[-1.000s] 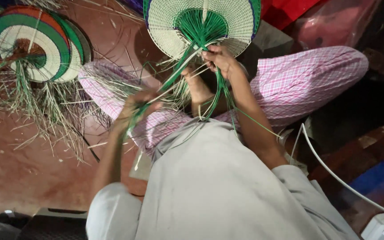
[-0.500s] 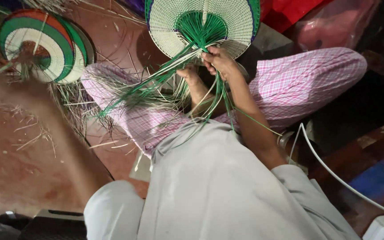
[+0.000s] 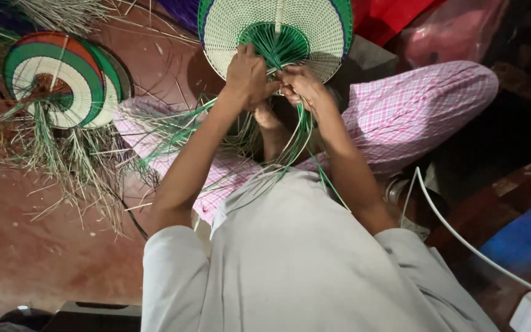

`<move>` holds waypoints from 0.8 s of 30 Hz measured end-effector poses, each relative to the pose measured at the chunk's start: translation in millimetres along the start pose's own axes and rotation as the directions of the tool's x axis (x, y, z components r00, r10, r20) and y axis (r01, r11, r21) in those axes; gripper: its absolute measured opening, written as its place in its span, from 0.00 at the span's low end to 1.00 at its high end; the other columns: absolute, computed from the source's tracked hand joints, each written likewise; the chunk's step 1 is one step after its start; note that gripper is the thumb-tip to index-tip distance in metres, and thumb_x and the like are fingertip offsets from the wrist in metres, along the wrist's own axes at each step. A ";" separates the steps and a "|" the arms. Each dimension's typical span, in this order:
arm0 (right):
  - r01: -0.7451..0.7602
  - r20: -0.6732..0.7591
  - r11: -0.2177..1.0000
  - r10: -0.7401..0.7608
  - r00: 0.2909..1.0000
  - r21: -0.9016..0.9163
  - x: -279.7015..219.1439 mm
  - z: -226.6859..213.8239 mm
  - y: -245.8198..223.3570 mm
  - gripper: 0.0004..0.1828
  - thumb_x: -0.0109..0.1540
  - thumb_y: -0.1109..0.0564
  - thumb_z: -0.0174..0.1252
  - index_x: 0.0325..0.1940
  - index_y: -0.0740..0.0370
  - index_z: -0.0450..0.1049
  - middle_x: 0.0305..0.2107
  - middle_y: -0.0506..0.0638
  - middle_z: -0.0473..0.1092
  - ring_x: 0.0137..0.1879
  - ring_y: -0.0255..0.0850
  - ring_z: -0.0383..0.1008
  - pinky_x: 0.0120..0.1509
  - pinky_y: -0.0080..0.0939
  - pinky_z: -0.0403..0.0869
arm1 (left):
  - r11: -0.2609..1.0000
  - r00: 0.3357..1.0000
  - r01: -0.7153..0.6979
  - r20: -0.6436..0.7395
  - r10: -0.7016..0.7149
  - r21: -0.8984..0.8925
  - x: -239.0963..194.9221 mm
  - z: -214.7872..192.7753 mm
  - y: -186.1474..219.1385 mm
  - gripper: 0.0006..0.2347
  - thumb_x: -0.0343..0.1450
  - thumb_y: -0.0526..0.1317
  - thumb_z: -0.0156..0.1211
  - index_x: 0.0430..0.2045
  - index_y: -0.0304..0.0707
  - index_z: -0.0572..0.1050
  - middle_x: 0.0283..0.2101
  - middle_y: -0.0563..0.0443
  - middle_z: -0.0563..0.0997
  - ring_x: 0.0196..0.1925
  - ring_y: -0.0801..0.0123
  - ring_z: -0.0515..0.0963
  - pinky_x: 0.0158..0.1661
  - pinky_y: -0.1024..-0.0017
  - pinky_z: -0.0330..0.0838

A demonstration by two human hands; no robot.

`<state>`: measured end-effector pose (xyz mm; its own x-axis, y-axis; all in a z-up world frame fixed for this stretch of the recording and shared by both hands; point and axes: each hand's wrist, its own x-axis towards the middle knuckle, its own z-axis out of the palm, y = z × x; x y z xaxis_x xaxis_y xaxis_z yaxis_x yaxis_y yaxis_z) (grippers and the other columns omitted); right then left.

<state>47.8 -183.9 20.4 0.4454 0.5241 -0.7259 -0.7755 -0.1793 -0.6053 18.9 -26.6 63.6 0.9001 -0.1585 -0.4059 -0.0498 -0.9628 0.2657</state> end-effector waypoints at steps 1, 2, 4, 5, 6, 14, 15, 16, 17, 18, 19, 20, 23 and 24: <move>0.048 0.057 0.998 -0.046 0.997 -0.035 -0.9 -1.4 -1.7 0.12 0.62 0.57 0.46 0.23 0.58 0.59 0.09 0.43 0.55 0.09 0.29 0.49 0.10 0.28 0.48 | 1.000 0.999 0.009 0.034 -0.009 -0.003 4.7 5.6 -0.9 0.18 0.62 0.55 0.55 0.15 0.35 0.71 0.47 0.36 0.66 0.52 0.50 0.61 0.49 0.60 0.62; 0.097 0.115 0.993 -0.089 0.989 -0.067 -1.7 -2.7 -3.3 0.16 0.61 0.54 0.48 0.19 0.57 0.58 0.09 0.43 0.56 0.09 0.30 0.49 0.10 0.29 0.49 | 1.000 0.997 0.019 0.069 -0.018 -0.006 9.3 11.2 -1.9 0.14 0.63 0.49 0.54 0.18 0.35 0.73 0.47 0.35 0.65 0.50 0.51 0.61 0.46 0.60 0.65; 0.103 0.078 0.994 -0.100 0.992 -0.031 -11.5 4.8 -6.4 0.16 0.61 0.55 0.48 0.19 0.57 0.57 0.08 0.43 0.54 0.09 0.29 0.48 0.11 0.28 0.47 | 0.998 0.993 0.003 -0.117 0.003 0.055 17.0 42.4 -6.7 0.13 0.59 0.49 0.58 0.17 0.36 0.74 0.40 0.38 0.68 0.44 0.53 0.65 0.39 0.63 0.66; 0.115 0.044 0.993 -0.115 0.992 0.001 -15.6 8.9 -9.7 0.17 0.61 0.55 0.48 0.18 0.56 0.56 0.08 0.42 0.53 0.09 0.28 0.47 0.11 0.28 0.45 | 0.993 0.952 0.005 -0.304 0.031 0.119 21.7 56.6 -9.9 0.13 0.56 0.50 0.62 0.15 0.38 0.74 0.33 0.41 0.72 0.38 0.56 0.68 0.32 0.66 0.68; 0.115 0.041 0.993 -0.115 0.992 0.001 -13.9 8.2 -6.7 0.17 0.61 0.55 0.48 0.18 0.56 0.56 0.08 0.42 0.53 0.09 0.28 0.47 0.11 0.28 0.45 | 0.993 0.952 0.002 -0.304 0.034 0.118 20.3 55.6 -8.0 0.13 0.56 0.50 0.62 0.15 0.38 0.74 0.33 0.41 0.72 0.38 0.56 0.68 0.32 0.66 0.68; 0.178 0.075 0.984 -0.179 0.981 0.028 -7.3 7.5 8.4 0.11 0.59 0.51 0.50 0.27 0.58 0.61 0.12 0.41 0.57 0.13 0.28 0.52 0.14 0.25 0.53 | 0.836 0.996 0.025 0.084 0.025 -0.548 -10.4 0.4 -17.7 0.06 0.65 0.28 0.52 0.15 0.32 0.71 0.15 0.50 0.71 0.14 0.72 0.68 0.16 0.86 0.63; 0.178 0.073 0.984 -0.180 0.981 0.027 -4.4 8.2 11.0 0.11 0.59 0.51 0.50 0.27 0.58 0.61 0.12 0.41 0.57 0.13 0.28 0.52 0.14 0.25 0.53 | 0.836 0.996 0.023 0.084 0.027 -0.548 -10.8 -13.7 -19.4 0.06 0.65 0.28 0.52 0.15 0.32 0.71 0.15 0.50 0.71 0.14 0.72 0.68 0.16 0.86 0.63; 0.191 0.050 0.982 -0.191 0.980 0.000 -1.5 9.0 13.7 0.09 0.61 0.53 0.48 0.30 0.60 0.62 0.11 0.42 0.57 0.12 0.28 0.52 0.13 0.26 0.53 | 0.744 0.950 0.144 0.302 0.081 -0.653 -11.2 -27.7 -21.2 0.09 0.68 0.38 0.48 0.19 0.33 0.71 0.19 0.49 0.74 0.19 0.72 0.73 0.20 0.86 0.67; 0.199 0.027 0.980 -0.199 0.980 -0.027 0.7 10.3 18.0 0.08 0.62 0.56 0.46 0.32 0.62 0.64 0.10 0.43 0.57 0.11 0.29 0.52 0.12 0.27 0.53 | 0.640 0.853 0.288 0.495 0.166 -0.712 -12.9 -40.5 -22.7 0.15 0.70 0.48 0.44 0.24 0.33 0.71 0.22 0.48 0.76 0.23 0.72 0.77 0.23 0.86 0.71; 0.197 0.026 0.980 -0.196 0.980 -0.027 0.3 9.9 19.7 0.08 0.62 0.56 0.46 0.32 0.62 0.64 0.10 0.43 0.57 0.11 0.29 0.52 0.12 0.27 0.53 | 0.639 0.852 0.290 0.496 0.167 -0.713 -8.9 -35.8 -21.3 0.15 0.70 0.48 0.44 0.24 0.33 0.71 0.22 0.48 0.76 0.23 0.72 0.77 0.23 0.86 0.71; 0.226 0.023 0.974 -0.225 0.974 -0.029 0.5 9.5 20.6 0.08 0.61 0.55 0.47 0.30 0.61 0.64 0.12 0.43 0.59 0.12 0.28 0.54 0.13 0.25 0.55 | 0.524 0.851 0.384 0.512 0.119 -0.760 -4.7 -31.7 -20.3 0.14 0.71 0.45 0.46 0.26 0.31 0.72 0.23 0.48 0.77 0.23 0.73 0.78 0.23 0.87 0.72; 0.254 0.020 0.967 -0.254 0.967 -0.032 0.6 9.2 21.2 0.09 0.61 0.54 0.48 0.29 0.60 0.64 0.13 0.42 0.61 0.13 0.28 0.56 0.14 0.24 0.56 | 0.395 0.844 0.466 0.532 0.073 -0.792 -0.4 -27.8 -19.3 0.13 0.71 0.43 0.47 0.27 0.29 0.73 0.23 0.47 0.79 0.23 0.74 0.78 0.23 0.88 0.73; 0.224 -0.087 0.967 -0.235 0.968 -0.123 18.1 4.6 38.0 0.11 0.61 0.54 0.46 0.45 0.62 0.65 0.09 0.42 0.55 0.11 0.27 0.48 0.13 0.25 0.47 | 0.246 0.888 0.445 0.459 -0.001 -0.861 12.9 12.7 -28.7 0.06 0.69 0.32 0.50 0.26 0.26 0.71 0.25 0.44 0.77 0.25 0.68 0.77 0.26 0.82 0.75; 0.222 -0.089 0.967 -0.233 0.968 -0.124 16.8 4.7 36.6 0.11 0.61 0.54 0.46 0.45 0.62 0.65 0.09 0.42 0.55 0.11 0.27 0.48 0.13 0.25 0.47 | 0.245 0.888 0.446 0.460 0.001 -0.861 10.7 16.0 -33.0 0.06 0.69 0.32 0.50 0.26 0.26 0.71 0.25 0.44 0.77 0.25 0.68 0.77 0.26 0.82 0.75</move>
<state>24.8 -177.8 -12.4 0.6519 0.4756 -0.5906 -0.5960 -0.1603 -0.7869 23.2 0.0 36.5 0.6000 -0.2425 -0.7624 0.7618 -0.1178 0.6370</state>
